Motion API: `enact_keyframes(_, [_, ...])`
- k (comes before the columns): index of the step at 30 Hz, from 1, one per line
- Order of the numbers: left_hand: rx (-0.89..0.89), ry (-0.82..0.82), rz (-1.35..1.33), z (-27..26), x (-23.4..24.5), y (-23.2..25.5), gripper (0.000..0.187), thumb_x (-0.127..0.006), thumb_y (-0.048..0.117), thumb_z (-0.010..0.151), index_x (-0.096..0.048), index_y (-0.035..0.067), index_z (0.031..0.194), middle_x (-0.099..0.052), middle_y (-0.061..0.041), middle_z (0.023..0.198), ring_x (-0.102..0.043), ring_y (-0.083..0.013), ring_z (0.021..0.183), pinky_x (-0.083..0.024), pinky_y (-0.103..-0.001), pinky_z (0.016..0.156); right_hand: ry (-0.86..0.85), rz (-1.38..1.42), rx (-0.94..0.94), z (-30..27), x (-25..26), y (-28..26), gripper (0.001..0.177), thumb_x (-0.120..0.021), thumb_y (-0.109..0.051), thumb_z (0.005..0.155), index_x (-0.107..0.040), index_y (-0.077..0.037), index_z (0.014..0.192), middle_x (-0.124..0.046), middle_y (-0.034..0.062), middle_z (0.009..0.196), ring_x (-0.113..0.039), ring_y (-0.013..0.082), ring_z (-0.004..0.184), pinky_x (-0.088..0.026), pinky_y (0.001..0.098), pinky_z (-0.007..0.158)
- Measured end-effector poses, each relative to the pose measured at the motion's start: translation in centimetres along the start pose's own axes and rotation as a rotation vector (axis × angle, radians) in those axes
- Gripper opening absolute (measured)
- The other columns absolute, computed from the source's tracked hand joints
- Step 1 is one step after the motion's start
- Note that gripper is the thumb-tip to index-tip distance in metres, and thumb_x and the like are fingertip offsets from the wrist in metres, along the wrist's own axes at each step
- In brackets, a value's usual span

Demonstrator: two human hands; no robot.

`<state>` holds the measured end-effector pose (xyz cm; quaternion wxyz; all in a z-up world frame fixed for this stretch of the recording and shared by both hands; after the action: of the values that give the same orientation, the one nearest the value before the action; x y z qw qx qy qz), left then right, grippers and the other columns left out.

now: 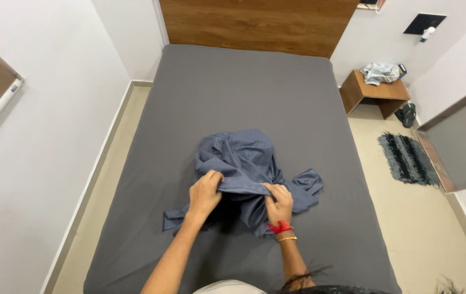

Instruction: The person fits a grey sheet over the corners of a mattress and kemudian spreads a second grey striped sheet over the bed, smoothing it with both hands and tucking the edges under the mattress.

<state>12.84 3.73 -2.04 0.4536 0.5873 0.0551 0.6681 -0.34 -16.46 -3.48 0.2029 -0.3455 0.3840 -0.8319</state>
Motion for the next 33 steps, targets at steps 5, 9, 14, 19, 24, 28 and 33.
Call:
enact_keyframes(5, [0.364,0.198,0.317,-3.5,2.3,-10.7,0.032,-0.066,0.001,0.077,-0.071,0.018,0.104,-0.074,-0.002,0.105,-0.068,-0.0281,0.106,-0.044,-0.057,0.098,0.311,0.084,-0.211,1.6,7.2,5.1,0.027,-0.063,0.007,0.091,-0.075,-0.004,0.112,-0.074,0.0080,0.101,-0.070,0.0195,0.095,-0.053,0.0294,0.087])
enact_keyframes(9, [0.481,0.237,0.189,-4.8,4.0,-11.8,0.041,-0.064,-0.003,0.075,-0.069,0.012,0.113,-0.075,-0.010,0.106,-0.068,-0.0348,0.103,-0.042,-0.059,0.099,0.263,-0.034,-0.331,2.5,8.6,8.3,0.024,-0.070,-0.002,0.090,-0.075,-0.006,0.113,-0.074,0.0072,0.110,-0.070,0.0212,0.102,-0.052,0.0312,0.088])
enact_keyframes(14, [0.364,0.244,-0.141,-3.0,3.7,-5.8,0.038,-0.066,0.000,0.076,-0.065,0.004,0.114,-0.073,-0.021,0.101,-0.070,-0.0384,0.091,-0.053,-0.043,0.081,0.076,-0.160,-0.150,1.4,4.2,5.8,0.049,-0.077,-0.010,0.079,-0.067,-0.007,0.127,-0.066,0.0130,0.126,-0.061,0.0280,0.116,-0.048,0.0381,0.101])
enact_keyframes(19, [0.072,0.053,-0.421,-1.7,0.2,1.5,0.027,-0.062,-0.007,0.073,-0.068,0.002,0.098,-0.074,-0.015,0.095,-0.074,-0.0288,0.090,-0.055,-0.035,0.082,-0.333,0.262,-0.086,-0.6,-3.5,-0.4,0.059,-0.076,-0.017,0.086,-0.056,-0.009,0.140,-0.063,0.0118,0.128,-0.060,0.0224,0.110,-0.048,0.0368,0.094])
enact_keyframes(24, [0.069,-0.048,-0.601,-2.5,-1.0,3.0,0.037,-0.063,-0.010,0.072,-0.070,0.003,0.106,-0.072,-0.009,0.095,-0.070,-0.0190,0.086,-0.055,-0.029,0.078,-0.480,0.233,-0.459,-2.6,-6.4,1.3,0.038,-0.070,-0.018,0.094,-0.071,-0.012,0.132,-0.073,0.0136,0.088,-0.065,0.0140,0.070,-0.055,0.0277,0.064])
enact_keyframes(28, [0.302,-0.092,-0.419,-2.7,-1.1,-0.2,0.042,-0.071,-0.008,0.073,-0.076,0.009,0.111,-0.067,-0.007,0.092,-0.056,-0.0232,0.063,-0.046,-0.032,0.061,-0.249,0.427,-0.318,-3.0,-6.8,2.1,0.017,-0.066,-0.014,0.101,-0.070,0.001,0.106,-0.065,0.0048,0.091,-0.063,0.0086,0.072,-0.055,0.0251,0.062])
enact_keyframes(33, [-0.125,0.145,-0.130,-3.4,0.0,-0.3,0.022,-0.073,0.008,0.077,-0.075,0.009,0.098,-0.072,-0.007,0.099,-0.065,-0.0336,0.084,-0.051,-0.038,0.072,-0.051,0.431,-0.282,-3.2,-5.0,2.8,0.017,-0.060,-0.012,0.105,-0.065,0.002,0.097,-0.057,0.0049,0.092,-0.058,0.0120,0.079,-0.049,0.0243,0.073])
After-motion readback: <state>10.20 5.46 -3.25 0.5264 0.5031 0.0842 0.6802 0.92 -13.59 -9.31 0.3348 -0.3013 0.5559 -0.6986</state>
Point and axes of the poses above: each hand's wrist, its own z-axis towards the middle knuckle, its own x-axis out of the back of the hand, y = z × x, the point moved 6 cm from there along z, towards the middle knuckle
